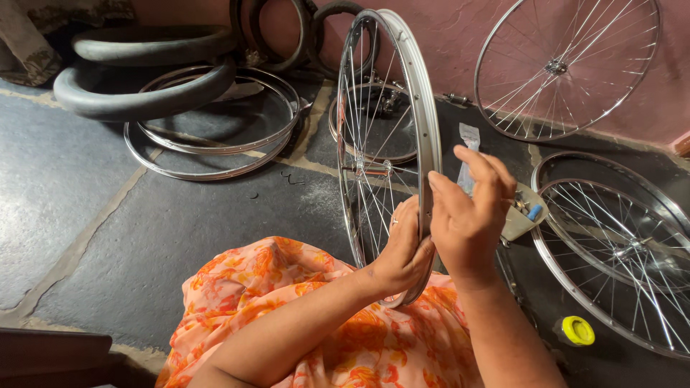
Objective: The person is assembling a bicycle wheel by inserting spokes into the hub and rim. They repeatedly thread spokes through the rim holes and secure them at the hub, rotating the wheel to access different sections.
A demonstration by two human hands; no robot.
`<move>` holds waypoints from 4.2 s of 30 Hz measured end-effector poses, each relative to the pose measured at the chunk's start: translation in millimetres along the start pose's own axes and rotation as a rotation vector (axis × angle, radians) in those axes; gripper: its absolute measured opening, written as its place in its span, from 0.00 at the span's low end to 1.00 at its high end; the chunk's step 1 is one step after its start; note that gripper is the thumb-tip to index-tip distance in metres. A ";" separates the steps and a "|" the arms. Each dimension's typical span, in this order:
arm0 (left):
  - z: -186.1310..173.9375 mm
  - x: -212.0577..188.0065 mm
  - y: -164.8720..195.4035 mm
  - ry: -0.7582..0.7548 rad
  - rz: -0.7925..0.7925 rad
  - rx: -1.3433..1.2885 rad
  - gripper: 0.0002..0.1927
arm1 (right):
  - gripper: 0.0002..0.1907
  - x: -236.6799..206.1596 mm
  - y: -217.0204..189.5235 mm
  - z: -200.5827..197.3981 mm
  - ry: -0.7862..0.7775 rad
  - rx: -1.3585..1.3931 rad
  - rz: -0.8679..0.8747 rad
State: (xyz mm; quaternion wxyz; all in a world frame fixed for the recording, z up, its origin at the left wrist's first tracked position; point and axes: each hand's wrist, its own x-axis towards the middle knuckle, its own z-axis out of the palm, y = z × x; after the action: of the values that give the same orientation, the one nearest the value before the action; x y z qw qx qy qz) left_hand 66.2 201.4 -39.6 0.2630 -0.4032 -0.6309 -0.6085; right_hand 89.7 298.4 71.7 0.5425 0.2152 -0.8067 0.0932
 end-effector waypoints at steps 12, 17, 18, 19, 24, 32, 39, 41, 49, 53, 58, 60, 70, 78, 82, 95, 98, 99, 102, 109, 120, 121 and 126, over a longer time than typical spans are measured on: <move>-5.3 -3.6 -2.2 -0.011 -0.063 -0.017 0.29 | 0.09 8.2 -18.8 -3.5 -0.108 -0.172 -0.130; -38.8 3.9 -4.5 -0.090 -0.286 -0.286 0.27 | 0.11 -40.3 34.9 -3.7 0.008 0.360 0.282; -48.6 5.5 -3.9 -0.091 -0.341 -0.355 0.26 | 0.12 -61.3 51.8 -2.7 0.042 0.376 0.337; -58.5 7.1 -2.9 -0.088 -0.355 -0.372 0.25 | 0.11 -84.0 71.0 4.0 0.016 0.308 0.336; -86.0 18.0 8.6 -0.028 -0.356 -0.227 0.35 | 0.13 -223.9 172.6 66.3 -0.499 -0.068 0.527; -102.3 -0.9 14.8 0.154 -0.492 -0.004 0.35 | 0.37 -364.1 258.1 63.5 -1.335 -0.345 1.033; -103.1 -80.7 -34.7 0.150 -0.190 0.109 0.37 | 0.22 -400.3 251.3 56.3 -1.034 -0.228 1.214; -103.6 -101.4 -44.4 0.101 -0.094 0.173 0.36 | 0.18 -405.5 253.0 59.4 -0.977 -0.176 1.282; -142.2 -22.5 -26.3 0.206 -0.416 0.243 0.46 | 0.14 -422.0 252.3 58.7 -0.813 -0.171 1.234; -146.7 38.1 -5.3 0.124 -0.534 0.114 0.48 | 0.13 -423.3 253.9 52.7 -0.669 -0.281 1.136; -164.7 59.6 -3.5 0.095 -0.529 -0.179 0.49 | 0.12 -422.1 263.5 43.0 -0.725 -0.338 1.134; -180.8 63.1 -11.4 0.045 -0.528 -0.146 0.47 | 0.12 -414.2 267.1 39.1 -0.561 -0.134 1.147; -213.9 89.7 -28.2 -0.088 -0.573 0.269 0.43 | 0.18 -250.5 240.7 87.6 0.304 1.487 1.119; -209.6 98.3 -28.9 -0.107 -0.703 0.235 0.43 | 0.16 -195.3 153.1 201.9 0.509 1.630 1.147; -215.5 105.1 -32.0 -0.103 -0.688 0.140 0.44 | 0.13 -207.6 120.1 228.0 0.394 1.786 1.278; -216.1 119.9 -30.6 -0.070 -0.720 0.170 0.47 | 0.04 -227.1 119.3 240.3 0.383 1.823 1.312; -214.1 118.4 -28.6 -0.072 -0.711 0.184 0.48 | 0.04 -225.8 117.8 240.9 0.385 1.825 1.301; -213.6 118.0 -28.0 -0.070 -0.714 0.203 0.48 | 0.04 -225.5 117.9 239.9 0.378 1.833 1.292; -212.2 117.3 -26.4 -0.068 -0.719 0.240 0.48 | 0.05 -223.3 116.5 236.3 0.366 1.844 1.274; -212.2 111.7 -22.8 -0.059 -0.709 0.203 0.48 | 0.05 -220.6 109.1 240.7 0.385 1.838 1.288; -204.5 80.7 -16.8 -0.015 -0.728 0.135 0.47 | 0.06 -197.1 105.3 281.5 0.283 1.675 1.580; -203.1 76.2 -16.7 -0.001 -0.738 0.140 0.46 | 0.06 -192.4 107.0 284.1 0.264 1.702 1.556; -190.5 55.0 -17.3 0.047 -0.674 0.082 0.43 | 0.14 -166.7 92.3 288.2 0.078 1.599 1.554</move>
State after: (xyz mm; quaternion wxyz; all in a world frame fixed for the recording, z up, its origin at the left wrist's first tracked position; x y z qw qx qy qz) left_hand -7.9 26.2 19.1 0.0775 -0.1470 -0.7465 -0.6443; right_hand -139.2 311.0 -186.8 0.0670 -0.0637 -0.4124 0.9063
